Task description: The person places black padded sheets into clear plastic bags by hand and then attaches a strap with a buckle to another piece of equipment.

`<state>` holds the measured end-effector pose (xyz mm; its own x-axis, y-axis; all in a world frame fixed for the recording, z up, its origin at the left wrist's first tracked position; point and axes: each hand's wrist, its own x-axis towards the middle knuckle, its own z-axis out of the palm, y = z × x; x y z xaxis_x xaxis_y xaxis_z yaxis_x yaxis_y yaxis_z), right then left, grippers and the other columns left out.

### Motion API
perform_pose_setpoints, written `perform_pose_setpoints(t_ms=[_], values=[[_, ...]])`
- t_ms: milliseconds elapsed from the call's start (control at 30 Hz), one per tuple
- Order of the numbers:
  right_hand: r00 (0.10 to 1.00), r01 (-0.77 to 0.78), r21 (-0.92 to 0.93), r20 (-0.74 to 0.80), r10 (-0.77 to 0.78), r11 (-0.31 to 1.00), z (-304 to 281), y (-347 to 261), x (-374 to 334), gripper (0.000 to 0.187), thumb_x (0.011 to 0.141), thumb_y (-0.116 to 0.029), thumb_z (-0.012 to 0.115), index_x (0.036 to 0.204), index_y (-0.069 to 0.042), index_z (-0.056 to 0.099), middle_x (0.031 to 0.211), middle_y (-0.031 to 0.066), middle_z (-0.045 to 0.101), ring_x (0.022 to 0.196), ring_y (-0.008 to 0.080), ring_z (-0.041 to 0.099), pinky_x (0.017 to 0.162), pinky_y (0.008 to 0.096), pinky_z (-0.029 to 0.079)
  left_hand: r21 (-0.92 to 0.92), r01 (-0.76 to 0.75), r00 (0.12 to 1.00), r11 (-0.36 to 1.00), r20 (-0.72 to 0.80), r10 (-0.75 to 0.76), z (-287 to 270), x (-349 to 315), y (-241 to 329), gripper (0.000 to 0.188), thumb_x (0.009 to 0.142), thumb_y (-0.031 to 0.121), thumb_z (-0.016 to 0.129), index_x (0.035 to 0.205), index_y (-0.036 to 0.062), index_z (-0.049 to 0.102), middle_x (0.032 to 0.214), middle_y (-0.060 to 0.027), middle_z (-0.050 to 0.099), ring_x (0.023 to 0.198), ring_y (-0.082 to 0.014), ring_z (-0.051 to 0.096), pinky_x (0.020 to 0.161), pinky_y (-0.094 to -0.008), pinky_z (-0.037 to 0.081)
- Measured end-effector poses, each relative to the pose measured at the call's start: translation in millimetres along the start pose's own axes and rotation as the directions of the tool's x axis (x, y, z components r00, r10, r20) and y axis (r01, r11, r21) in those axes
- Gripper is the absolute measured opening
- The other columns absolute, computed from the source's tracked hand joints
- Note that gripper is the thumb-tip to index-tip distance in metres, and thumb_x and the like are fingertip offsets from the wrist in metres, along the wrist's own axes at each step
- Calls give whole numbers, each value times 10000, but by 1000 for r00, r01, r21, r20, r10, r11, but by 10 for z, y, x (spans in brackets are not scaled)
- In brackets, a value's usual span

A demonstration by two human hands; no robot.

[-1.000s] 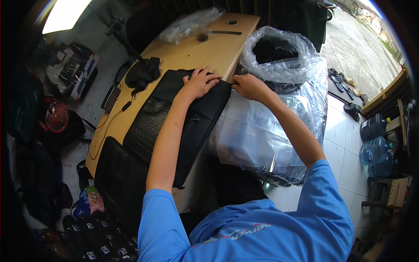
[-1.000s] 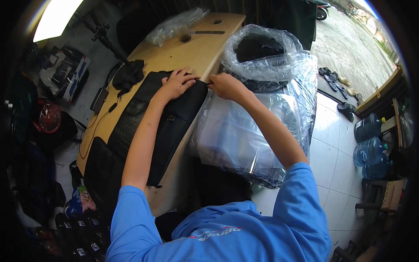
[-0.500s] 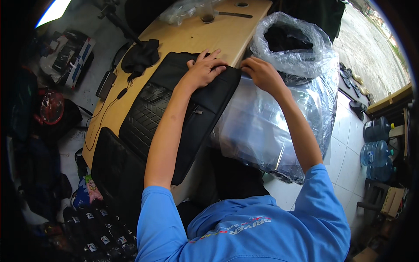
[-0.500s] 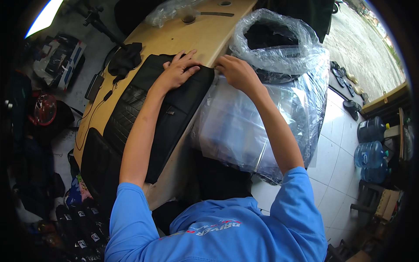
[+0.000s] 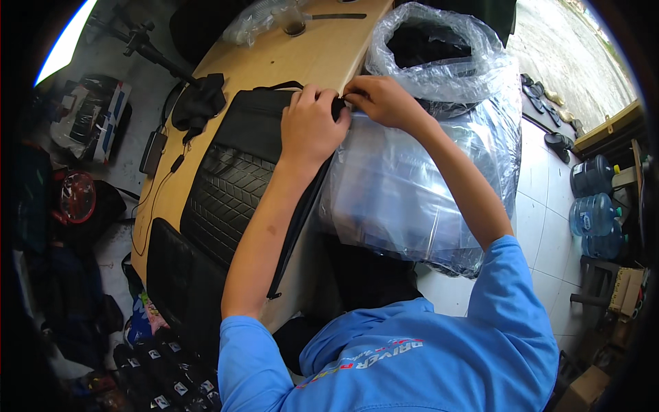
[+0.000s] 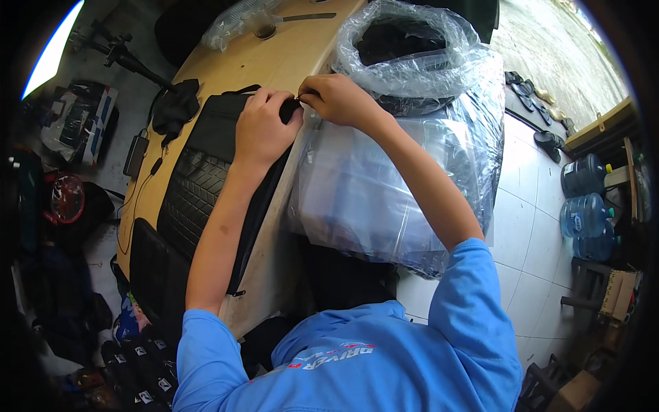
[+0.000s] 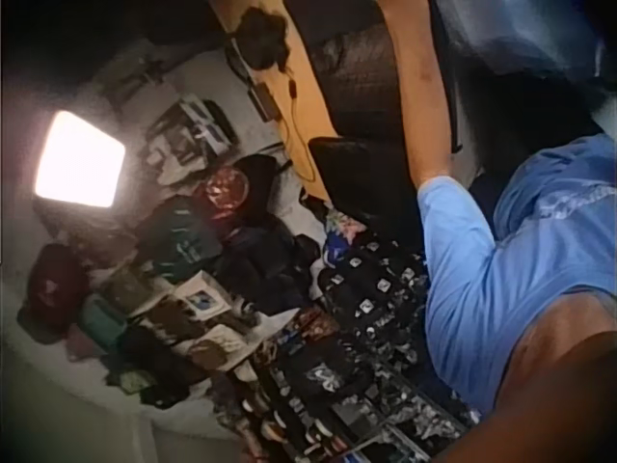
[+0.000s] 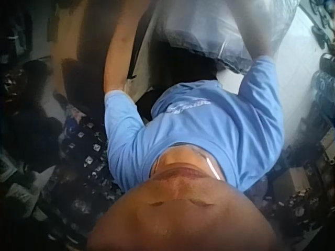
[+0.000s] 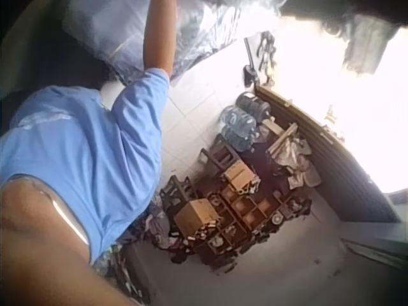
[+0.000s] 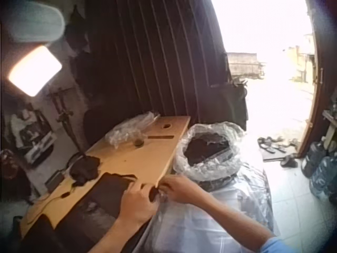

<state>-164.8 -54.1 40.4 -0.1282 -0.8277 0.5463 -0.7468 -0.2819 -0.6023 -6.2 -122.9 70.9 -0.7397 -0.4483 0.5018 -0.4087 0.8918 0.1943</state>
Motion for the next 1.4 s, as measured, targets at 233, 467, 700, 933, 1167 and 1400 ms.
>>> perform_pose_setpoints(t_ms=[233, 467, 700, 933, 1167, 1400], values=[[999, 34, -74, -19, -36, 997, 37, -10, -56, 130, 790, -123, 590, 853, -14, 624, 826, 161, 641, 779, 352, 604, 700, 418, 476, 142, 59, 980, 988, 182, -85, 54, 58, 253, 224, 759, 157, 633, 894, 3, 542, 895, -156, 592, 792, -323, 633, 637, -401, 538], [992, 114, -138, -46, -121, 984, 73, -21, -126, 101, 740, -60, 586, 820, -5, 558, 794, 162, 614, 764, 375, 585, 690, 443, 464, 551, 97, 994, 829, -11, -110, 296, 151, 461, 123, 779, 78, 595, 853, 8, 526, 799, -126, 567, 732, -256, 642, 557, -295, 551], [983, 99, -39, -149, -104, 994, 165, -12, -242, 101, 775, -89, 584, 833, -16, 544, 774, 173, 599, 752, 380, 575, 672, 447, 458, 521, -110, 994, 846, 51, 98, 228, 78, 301, 79, 776, 89, 594, 786, 51, 526, 847, -105, 546, 725, -272, 630, 581, -313, 544], [988, 3, -29, -156, -7, 1000, 295, 17, -465, 126, 800, -130, 601, 839, -24, 545, 772, 163, 597, 740, 365, 581, 649, 435, 459, -273, -53, 912, 961, 378, 158, -7, 162, -376, 248, 765, 66, 555, 1006, 46, 609, 1025, -170, 569, 918, -354, 574, 848, -391, 488], [989, 31, -57, -140, -38, 998, 424, -283, -741, 108, 795, -121, 601, 834, -38, 545, 754, 143, 591, 723, 337, 586, 634, 416, 467, -135, -309, 889, 941, 309, 337, 169, 73, -644, 475, 751, 9, 501, 1197, 151, 584, 1245, -104, 541, 1085, -315, 455, 988, -365, 366], [986, 164, 67, -21, -163, 984, 781, -1047, -994, 102, 772, -82, 620, 821, -26, 549, 747, 132, 589, 686, 320, 587, 617, 405, 470, -172, -300, 898, 938, 282, 339, 235, 159, -817, 391, 820, 87, 523, 1197, 165, 589, 1258, -88, 547, 1089, -310, 470, 989, -372, 361]])
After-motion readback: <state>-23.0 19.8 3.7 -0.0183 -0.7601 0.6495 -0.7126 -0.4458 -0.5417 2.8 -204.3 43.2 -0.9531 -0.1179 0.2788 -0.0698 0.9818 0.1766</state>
